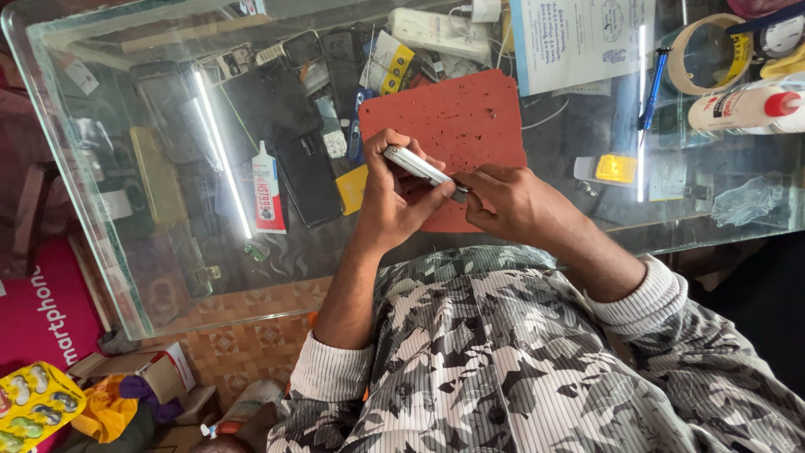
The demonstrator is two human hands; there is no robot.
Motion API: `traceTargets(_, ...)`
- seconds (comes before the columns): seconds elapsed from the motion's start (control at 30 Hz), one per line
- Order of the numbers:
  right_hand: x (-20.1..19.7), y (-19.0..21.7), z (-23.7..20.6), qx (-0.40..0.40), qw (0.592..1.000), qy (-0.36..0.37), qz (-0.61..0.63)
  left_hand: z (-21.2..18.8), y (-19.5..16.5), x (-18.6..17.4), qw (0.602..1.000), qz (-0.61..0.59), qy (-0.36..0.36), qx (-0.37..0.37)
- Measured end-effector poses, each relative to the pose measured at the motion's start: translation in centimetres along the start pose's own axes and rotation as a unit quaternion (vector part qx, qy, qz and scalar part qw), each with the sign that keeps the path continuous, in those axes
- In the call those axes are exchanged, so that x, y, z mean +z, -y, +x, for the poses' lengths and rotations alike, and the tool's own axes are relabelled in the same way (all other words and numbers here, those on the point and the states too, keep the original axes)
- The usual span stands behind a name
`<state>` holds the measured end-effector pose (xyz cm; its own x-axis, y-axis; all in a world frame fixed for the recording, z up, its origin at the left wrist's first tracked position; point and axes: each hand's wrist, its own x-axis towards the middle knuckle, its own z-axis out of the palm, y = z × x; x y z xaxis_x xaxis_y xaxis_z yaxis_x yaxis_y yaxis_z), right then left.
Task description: The person disassembles a silver flip phone on a glass workbench, removes the back cover and battery, and cleans the internal frame with a yellow cloth. They then separate the front and rear halves, apply adhesive to the motherboard, and use a blue tool to adjust components before the clip ends.
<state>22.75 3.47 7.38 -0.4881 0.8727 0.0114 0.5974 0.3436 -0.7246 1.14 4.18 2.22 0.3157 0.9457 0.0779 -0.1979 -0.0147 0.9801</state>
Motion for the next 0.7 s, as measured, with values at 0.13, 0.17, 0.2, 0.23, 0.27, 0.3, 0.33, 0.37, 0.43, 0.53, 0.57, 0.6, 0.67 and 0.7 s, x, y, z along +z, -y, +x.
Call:
traceTargets(0.13, 0.1, 0.3, -0.2, -0.001, 1.0, -0.018, -0.002, 0.0, -0.6, 0.0, 0.999, 0.036, 0.018, 0.015)
traceTargets(0.17, 0.1, 0.3, -0.2, -0.001, 1.0, -0.023, 0.001, -0.1, -0.8, 0.0, 0.998, 0.051, 0.023, 0.019)
traceTargets(0.2, 0.2, 0.4, -0.2, -0.005, 1.0, -0.03, -0.003, -0.1, -1.0, 0.0, 0.997, 0.067, 0.029, 0.022)
traceTargets(0.23, 0.2, 0.4, -0.2, -0.008, 0.999, -0.039, -0.008, -0.2, -1.2, 0.0, 0.996, 0.07, 0.039, 0.024)
traceTargets(0.27, 0.2, 0.4, -0.2, -0.012, 0.999, -0.047, -0.013, -0.2, -1.3, 0.0, 0.996, 0.074, 0.049, 0.027)
traceTargets(0.3, 0.2, 0.4, -0.2, -0.017, 0.999, -0.047, -0.013, -0.2, -1.5, 0.0, 0.995, 0.078, 0.058, 0.03)
traceTargets(0.33, 0.2, 0.3, -0.2, -0.022, 0.999, -0.048, -0.012, -0.2, -1.6, 0.1, 0.993, 0.094, 0.059, 0.03)
traceTargets(0.37, 0.1, 0.3, -0.3, -0.026, 0.998, -0.047, -0.01, -0.2, -1.7, 0.2, 0.992, 0.109, 0.059, 0.031)
traceTargets(0.43, 0.0, 0.1, -0.4, -0.03, 0.999, -0.04, -0.017, -0.2, -1.7, 0.5, 0.987, 0.145, 0.053, 0.039)
traceTargets(0.53, -0.2, -0.1, -0.5, -0.036, 0.998, -0.036, -0.021, 0.0, -1.6, 1.1, 0.977, 0.203, 0.031, 0.058)
traceTargets(0.57, -0.3, -0.2, -0.5, -0.039, 0.998, -0.036, -0.021, -0.1, -1.6, 1.3, 0.973, 0.223, 0.022, 0.06)
traceTargets(0.6, -0.3, -0.3, -0.5, -0.039, 0.998, -0.039, -0.023, 0.0, -1.6, 1.4, 0.968, 0.243, 0.012, 0.061)
traceTargets(0.67, -0.4, -0.4, -0.5, -0.039, 0.998, -0.044, -0.026, 0.1, -1.6, 1.5, 0.964, 0.255, 0.013, 0.073)
traceTargets(0.7, -0.4, -0.5, -0.6, -0.039, 0.998, -0.04, -0.025, 0.1, -1.6, 1.5, 0.962, 0.26, 0.014, 0.078)
